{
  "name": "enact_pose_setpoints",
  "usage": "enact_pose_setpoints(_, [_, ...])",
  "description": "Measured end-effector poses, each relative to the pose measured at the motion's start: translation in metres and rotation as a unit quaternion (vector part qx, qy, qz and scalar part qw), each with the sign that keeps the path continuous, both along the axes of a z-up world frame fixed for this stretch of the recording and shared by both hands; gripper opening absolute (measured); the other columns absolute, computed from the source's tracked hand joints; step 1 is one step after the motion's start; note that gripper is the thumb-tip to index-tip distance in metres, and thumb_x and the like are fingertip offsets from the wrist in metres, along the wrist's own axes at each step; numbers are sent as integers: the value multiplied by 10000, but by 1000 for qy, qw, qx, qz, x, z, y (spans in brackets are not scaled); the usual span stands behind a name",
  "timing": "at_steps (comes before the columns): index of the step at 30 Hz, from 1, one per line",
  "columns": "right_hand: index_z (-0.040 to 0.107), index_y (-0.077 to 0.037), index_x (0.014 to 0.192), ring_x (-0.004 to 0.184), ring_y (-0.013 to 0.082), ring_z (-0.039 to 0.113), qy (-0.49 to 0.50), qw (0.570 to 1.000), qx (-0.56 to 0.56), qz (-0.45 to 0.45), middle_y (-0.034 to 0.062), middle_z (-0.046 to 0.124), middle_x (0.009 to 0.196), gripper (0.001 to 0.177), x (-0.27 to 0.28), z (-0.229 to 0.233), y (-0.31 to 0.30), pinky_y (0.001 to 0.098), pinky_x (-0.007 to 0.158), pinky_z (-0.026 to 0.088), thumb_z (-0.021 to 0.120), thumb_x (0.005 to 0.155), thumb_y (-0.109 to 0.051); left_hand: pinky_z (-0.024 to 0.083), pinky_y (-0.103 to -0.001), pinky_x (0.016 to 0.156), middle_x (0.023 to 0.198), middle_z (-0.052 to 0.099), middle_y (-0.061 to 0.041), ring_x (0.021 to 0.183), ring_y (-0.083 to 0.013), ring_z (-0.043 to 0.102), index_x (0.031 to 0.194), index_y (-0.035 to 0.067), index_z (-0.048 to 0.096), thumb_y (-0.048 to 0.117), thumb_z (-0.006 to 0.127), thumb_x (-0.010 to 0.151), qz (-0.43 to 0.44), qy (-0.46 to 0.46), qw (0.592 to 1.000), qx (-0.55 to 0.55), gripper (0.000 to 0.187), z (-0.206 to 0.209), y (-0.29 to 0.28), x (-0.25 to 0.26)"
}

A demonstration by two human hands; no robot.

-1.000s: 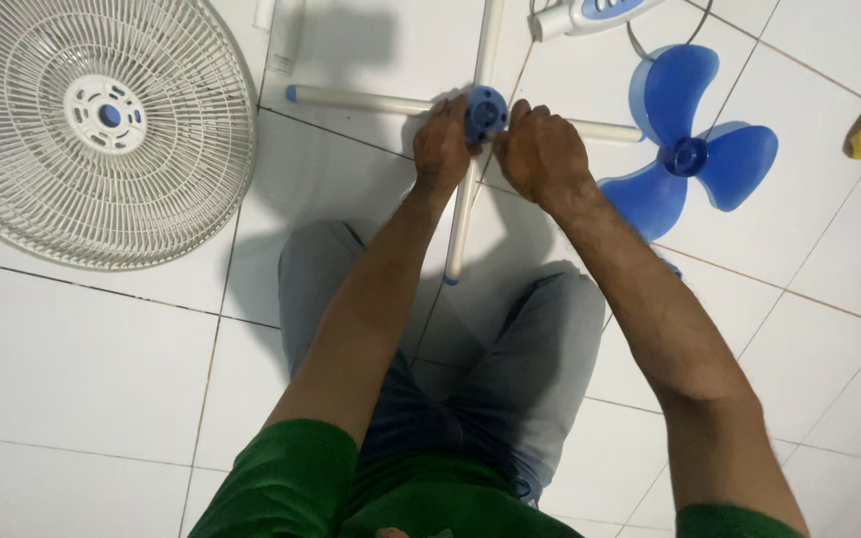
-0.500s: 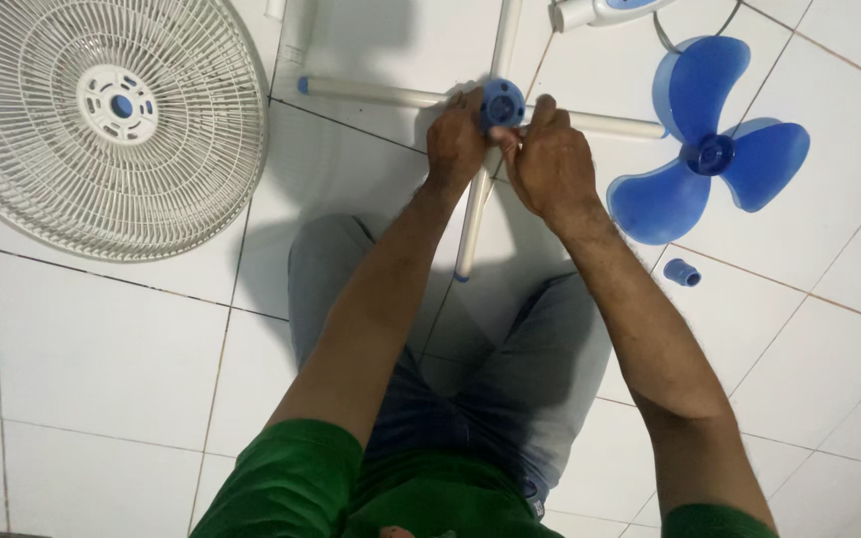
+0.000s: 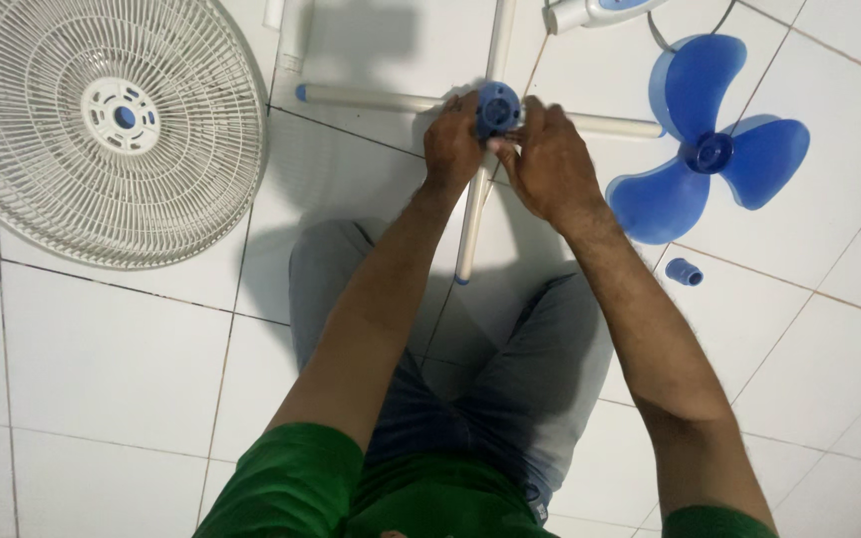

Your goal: The person disassembles an electric fan on a tiled floor. They use a screwdriver to remove screws from the central hub, detach the hub, and separate the stand legs. The fan blade and cage remain nearby.

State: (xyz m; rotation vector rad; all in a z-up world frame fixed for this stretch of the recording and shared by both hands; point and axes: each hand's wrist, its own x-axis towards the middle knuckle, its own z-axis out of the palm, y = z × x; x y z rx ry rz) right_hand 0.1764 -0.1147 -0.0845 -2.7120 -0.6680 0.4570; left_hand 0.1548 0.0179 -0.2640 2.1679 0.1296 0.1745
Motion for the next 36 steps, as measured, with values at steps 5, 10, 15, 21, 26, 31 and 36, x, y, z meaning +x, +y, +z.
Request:
enact_pose_setpoints(5, [562,94,1125,840,418,631,26,998,-51,-21,287,599,986,258,1,-2,-2,503,687,559,621,1094,-155,491,-478,1050,1034,740,-218,1066,-439,672,1239,5,592,101,941,582,-6,14,999,38,750,0,-3,1])
enact_pose_setpoints(10, [623,11,1163,933,386,600,-19,998,-20,62,228,607,1014,193,-2,6,-4,491,803,556,590,973,10,512,-477,1018,1040,738,-206,1082,-432,677,1257,14,593,102,942,610,-1,10,999,36,741,-1,0,-1])
enact_pose_setpoints(15, [543,66,1244,917,390,590,-19,997,48,57,269,597,997,377,-3,10,2,490,771,543,672,951,-134,562,-454,941,1028,724,-191,1029,-413,694,1265,31,580,107,936,676,11,-52,998,31,692,-2,-1,-5])
enact_pose_setpoints(21, [507,82,1183,908,400,621,75,995,-17,-71,282,587,1050,284,-2,-8,6,489,775,559,601,1098,-172,584,-476,909,959,731,-167,969,-409,690,1212,72,621,164,922,627,21,-44,998,26,664,2,0,-4])
enact_pose_setpoints(26, [529,64,1101,918,404,630,-44,997,49,42,262,611,1012,273,-3,-11,5,485,778,574,633,865,-25,572,-480,811,1026,714,-175,972,-418,690,1205,77,626,211,924,640,11,6,999,47,653,8,3,0])
enact_pose_setpoints(31, [511,85,1151,846,387,617,101,992,14,-70,284,580,966,328,-1,-6,10,502,737,549,647,1061,-200,587,-454,831,1084,710,-151,976,-392,704,1275,117,640,196,904,796,11,11,1000,17,552,12,4,-3])
enact_pose_setpoints(36, [508,65,1152,893,413,611,31,999,9,-41,278,595,1059,229,4,-7,5,510,769,551,603,994,-72,582,-466,796,1061,714,-158,962,-385,713,1220,96,625,222,933,630,3,53,996,65,677,10,2,3])
